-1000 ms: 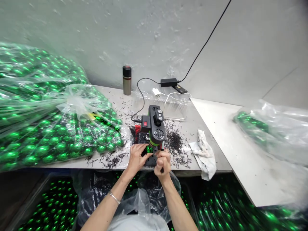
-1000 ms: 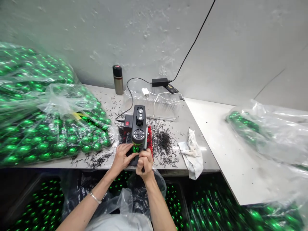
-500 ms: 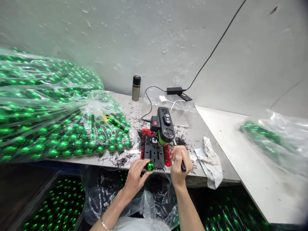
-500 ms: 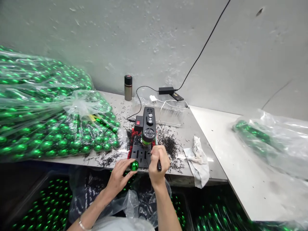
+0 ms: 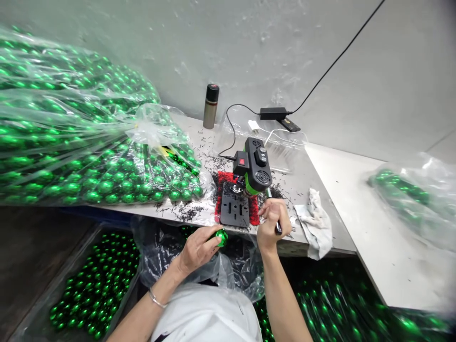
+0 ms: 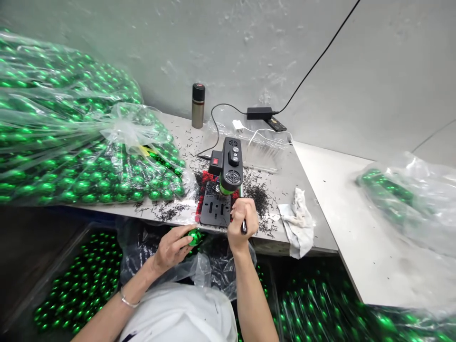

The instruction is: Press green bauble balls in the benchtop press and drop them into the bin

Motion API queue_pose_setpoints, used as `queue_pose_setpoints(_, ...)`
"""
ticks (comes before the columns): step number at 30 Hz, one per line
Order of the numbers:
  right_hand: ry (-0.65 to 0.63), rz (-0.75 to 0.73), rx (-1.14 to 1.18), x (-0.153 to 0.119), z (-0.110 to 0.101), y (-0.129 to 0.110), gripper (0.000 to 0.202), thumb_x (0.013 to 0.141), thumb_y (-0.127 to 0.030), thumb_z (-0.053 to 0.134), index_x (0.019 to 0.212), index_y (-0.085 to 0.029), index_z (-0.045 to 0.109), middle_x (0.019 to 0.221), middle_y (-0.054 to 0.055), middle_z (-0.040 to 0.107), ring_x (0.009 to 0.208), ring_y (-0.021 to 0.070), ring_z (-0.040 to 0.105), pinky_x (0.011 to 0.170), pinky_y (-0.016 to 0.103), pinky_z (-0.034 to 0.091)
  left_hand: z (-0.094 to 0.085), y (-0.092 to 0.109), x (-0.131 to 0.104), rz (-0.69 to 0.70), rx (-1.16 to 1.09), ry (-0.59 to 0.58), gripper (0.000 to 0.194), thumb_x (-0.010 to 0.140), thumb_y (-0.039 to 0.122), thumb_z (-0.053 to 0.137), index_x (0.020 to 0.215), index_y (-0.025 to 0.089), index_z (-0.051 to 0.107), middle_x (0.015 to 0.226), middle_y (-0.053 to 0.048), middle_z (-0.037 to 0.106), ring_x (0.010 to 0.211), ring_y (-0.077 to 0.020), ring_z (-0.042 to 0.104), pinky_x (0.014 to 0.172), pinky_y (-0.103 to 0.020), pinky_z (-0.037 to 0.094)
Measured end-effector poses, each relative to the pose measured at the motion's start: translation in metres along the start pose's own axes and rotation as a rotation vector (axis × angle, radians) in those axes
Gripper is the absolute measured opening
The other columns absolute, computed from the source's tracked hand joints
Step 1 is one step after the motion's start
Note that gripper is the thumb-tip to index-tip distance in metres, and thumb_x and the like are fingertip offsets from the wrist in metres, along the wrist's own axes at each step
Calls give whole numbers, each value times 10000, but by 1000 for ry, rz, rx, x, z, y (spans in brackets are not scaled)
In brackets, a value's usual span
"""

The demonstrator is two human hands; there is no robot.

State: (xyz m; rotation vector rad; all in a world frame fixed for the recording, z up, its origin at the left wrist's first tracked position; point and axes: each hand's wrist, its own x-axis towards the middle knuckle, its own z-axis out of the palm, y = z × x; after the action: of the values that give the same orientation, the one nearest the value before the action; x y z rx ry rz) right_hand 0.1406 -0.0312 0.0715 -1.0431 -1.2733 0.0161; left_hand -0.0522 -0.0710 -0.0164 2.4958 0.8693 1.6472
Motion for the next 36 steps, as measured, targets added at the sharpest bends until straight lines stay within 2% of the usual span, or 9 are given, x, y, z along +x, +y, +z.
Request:
queue_pose_setpoints(9, 8, -14, -15, -2, 1, 2, 371, 998, -244, 453, 631, -207, 487, 686, -14, 539, 581, 113, 519, 548, 287, 378, -8, -3, -4, 70, 109, -8, 203, 959, 91, 531, 1091, 194, 646, 1142, -124, 705, 1059, -192, 687, 852, -317, 599)
queue_pose_setpoints(13, 12, -36, -17, -2, 1, 0, 372, 994, -216, 455, 622, -207, 467, 662, -16, 532, 587, 114, 524, 566, 287, 390, -11, -5, -10, 42, 119, -65, 202, 977, 231, 582, 1169, 203, 638, 1151, -137, 704, 1055, -217, 677, 873, -367, 591)
queue_pose_setpoints(15, 15, -41, -28, -3, 1, 0, 373, 991, -204, 453, 618, -207, 461, 659, -13, 530, 588, 114, 523, 568, 288, 390, -13, -13, -6, -9, 149, -34, 265, 984, 271, 577, 1234, 190, 616, 1166, -153, 700, 1079, -235, 663, 889, -394, 582)
queue_pose_setpoints(19, 20, -26, 0, -6, 2, 5, 362, 989, -199, 443, 628, -209, 472, 662, -10, 522, 599, 125, 526, 563, 292, 400, -15, -50, 30, -180, 307, 37, 317, 971, 119, 532, 1271, 180, 616, 1145, -133, 714, 1076, -237, 641, 929, -401, 556)
queue_pose_setpoints(22, 14, -18, 29, -7, 1, 9, 346, 982, -197, 455, 636, -211, 476, 668, -9, 522, 615, 132, 532, 571, 294, 418, -17, -86, 71, -380, 458, -100, 282, 970, 121, 500, 1182, 161, 683, 1152, -145, 719, 1074, -276, 632, 933, -436, 538)
queue_pose_setpoints(25, -5, -34, 34, -6, 0, 9, 352, 977, -182, 461, 625, -210, 462, 671, -4, 527, 625, 132, 530, 569, 290, 409, -16, -116, 108, -640, 601, -436, 270, 955, 133, 498, 1104, 130, 723, 1131, -188, 720, 1099, -324, 630, 952, -470, 494)
queue_pose_setpoints(27, -17, -44, 20, -6, 0, 7, 346, 978, -167, 454, 634, -204, 476, 669, -4, 528, 624, 127, 525, 571, 286, 398, -12, -131, 125, -727, 627, -598, 235, 931, 138, 530, 1042, 118, 736, 1065, -207, 730, 1089, -344, 641, 965, -483, 465)
queue_pose_setpoints(32, -17, -44, 25, -6, 1, 6, 311, 978, -153, 442, 680, -200, 519, 684, -4, 535, 614, 121, 524, 559, 282, 391, 1, -153, 141, -786, 580, -675, 110, 833, 136, 657, 909, 103, 730, 930, -194, 736, 989, -346, 690, 932, -449, 469)
queue_pose_setpoints(36, -18, -39, 30, -8, 0, 9, 302, 970, -150, 445, 682, -204, 516, 695, -6, 534, 610, 121, 526, 555, 283, 400, 1, -154, 137, -800, 510, -641, 259, 868, 148, 599, 1107, 102, 687, 1074, -175, 699, 968, -291, 691, 883, -390, 505)
